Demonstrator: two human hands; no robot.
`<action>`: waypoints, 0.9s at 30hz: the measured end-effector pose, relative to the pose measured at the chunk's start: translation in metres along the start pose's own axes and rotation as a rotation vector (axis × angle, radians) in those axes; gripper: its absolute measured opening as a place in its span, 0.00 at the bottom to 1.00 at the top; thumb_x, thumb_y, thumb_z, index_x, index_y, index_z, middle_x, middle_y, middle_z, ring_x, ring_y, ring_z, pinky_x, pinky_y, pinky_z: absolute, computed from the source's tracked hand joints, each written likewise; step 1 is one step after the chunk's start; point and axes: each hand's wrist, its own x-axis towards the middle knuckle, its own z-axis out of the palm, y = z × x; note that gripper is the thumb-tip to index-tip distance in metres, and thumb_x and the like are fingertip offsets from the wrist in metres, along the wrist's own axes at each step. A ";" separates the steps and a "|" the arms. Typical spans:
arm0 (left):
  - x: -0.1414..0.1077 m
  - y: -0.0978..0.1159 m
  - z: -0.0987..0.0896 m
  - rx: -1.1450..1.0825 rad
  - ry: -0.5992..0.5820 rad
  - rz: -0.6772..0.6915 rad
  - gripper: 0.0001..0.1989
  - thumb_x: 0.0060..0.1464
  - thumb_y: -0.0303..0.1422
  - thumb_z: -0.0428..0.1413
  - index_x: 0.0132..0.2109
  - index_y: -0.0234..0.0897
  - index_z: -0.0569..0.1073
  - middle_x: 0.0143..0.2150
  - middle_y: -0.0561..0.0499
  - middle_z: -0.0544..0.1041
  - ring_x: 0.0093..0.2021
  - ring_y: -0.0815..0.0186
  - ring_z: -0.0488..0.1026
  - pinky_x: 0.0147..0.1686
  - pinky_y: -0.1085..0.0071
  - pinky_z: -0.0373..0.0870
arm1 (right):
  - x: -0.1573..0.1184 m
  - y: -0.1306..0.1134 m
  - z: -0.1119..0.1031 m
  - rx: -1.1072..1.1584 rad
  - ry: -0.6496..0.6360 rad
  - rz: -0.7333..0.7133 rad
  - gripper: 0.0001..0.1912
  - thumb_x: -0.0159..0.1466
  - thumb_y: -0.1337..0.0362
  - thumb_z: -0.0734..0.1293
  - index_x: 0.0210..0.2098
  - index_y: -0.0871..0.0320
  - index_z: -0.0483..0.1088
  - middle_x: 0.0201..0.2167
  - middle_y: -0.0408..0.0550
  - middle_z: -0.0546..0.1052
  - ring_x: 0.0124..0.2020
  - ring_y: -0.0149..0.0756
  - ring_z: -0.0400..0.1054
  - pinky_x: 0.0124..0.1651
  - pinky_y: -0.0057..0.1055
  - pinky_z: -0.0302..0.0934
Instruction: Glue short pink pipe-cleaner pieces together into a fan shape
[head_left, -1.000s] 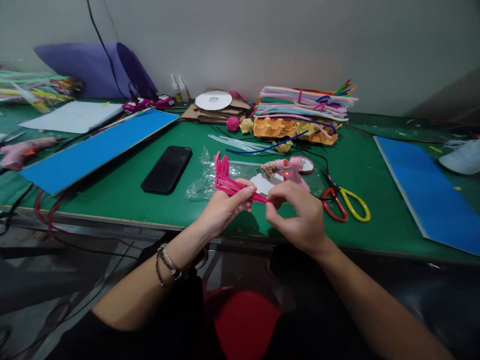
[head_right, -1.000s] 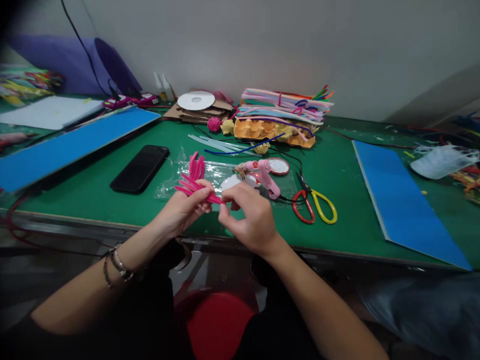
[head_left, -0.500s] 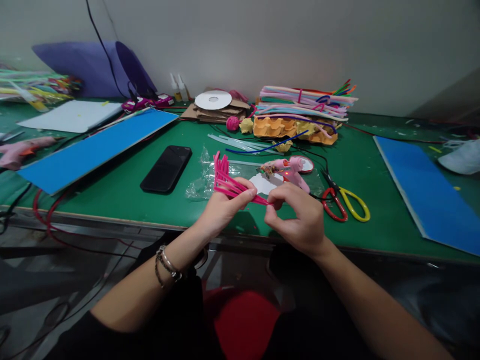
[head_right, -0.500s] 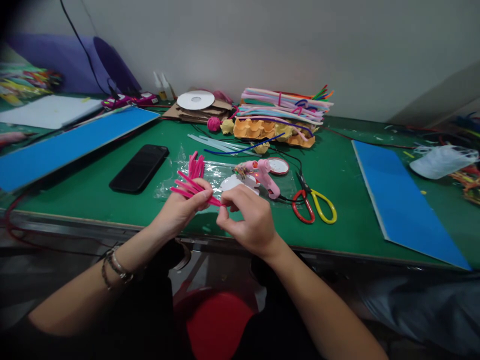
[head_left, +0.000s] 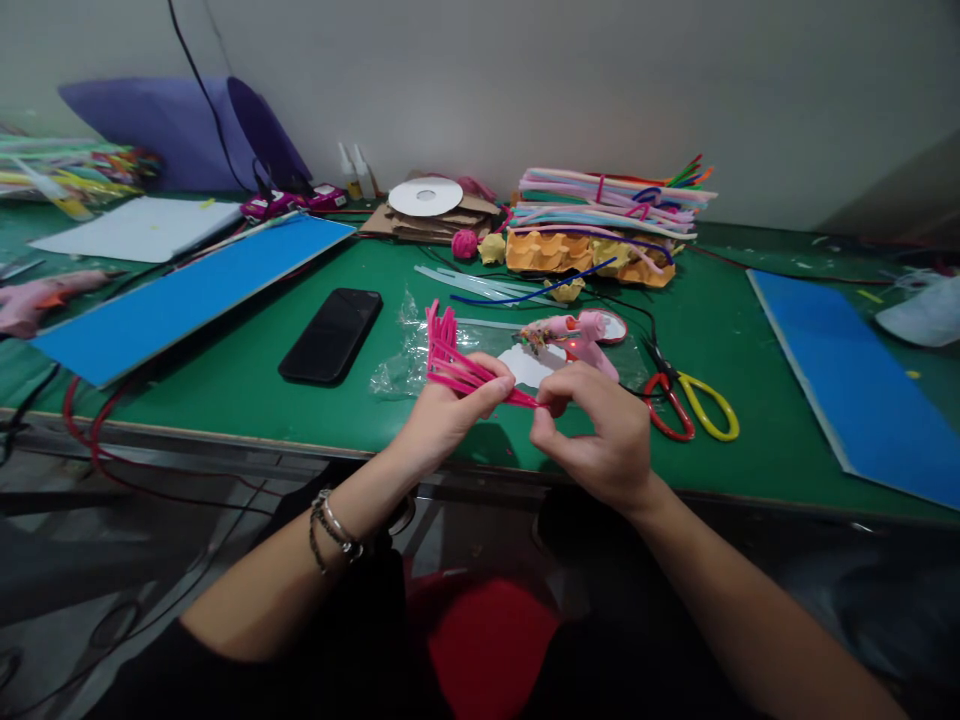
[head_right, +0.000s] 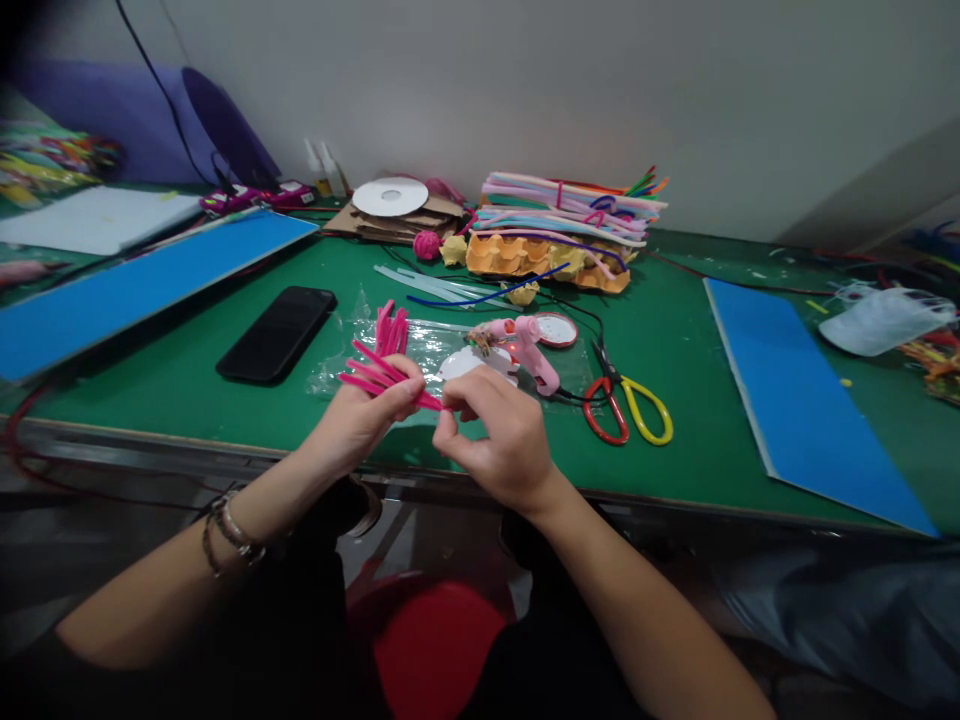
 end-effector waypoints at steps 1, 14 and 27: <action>0.000 0.000 0.000 -0.007 0.001 0.001 0.07 0.46 0.35 0.56 0.27 0.37 0.68 0.19 0.58 0.59 0.20 0.76 0.54 0.21 0.75 0.51 | 0.000 0.000 0.000 -0.002 0.004 0.004 0.07 0.52 0.75 0.60 0.25 0.57 0.60 0.20 0.39 0.65 0.22 0.24 0.60 0.27 0.25 0.59; -0.001 0.003 -0.002 -0.004 0.042 -0.073 0.11 0.42 0.39 0.58 0.27 0.36 0.69 0.20 0.58 0.60 0.22 0.75 0.56 0.23 0.75 0.53 | 0.001 0.001 -0.002 0.072 -0.006 0.070 0.07 0.53 0.74 0.61 0.25 0.56 0.60 0.21 0.39 0.65 0.22 0.26 0.59 0.29 0.28 0.59; -0.001 0.001 -0.003 -0.028 -0.011 -0.059 0.12 0.42 0.40 0.59 0.27 0.36 0.68 0.20 0.58 0.61 0.22 0.75 0.57 0.23 0.75 0.53 | 0.003 -0.003 -0.004 0.087 -0.018 0.039 0.07 0.53 0.75 0.60 0.25 0.56 0.60 0.21 0.39 0.66 0.23 0.25 0.60 0.30 0.27 0.59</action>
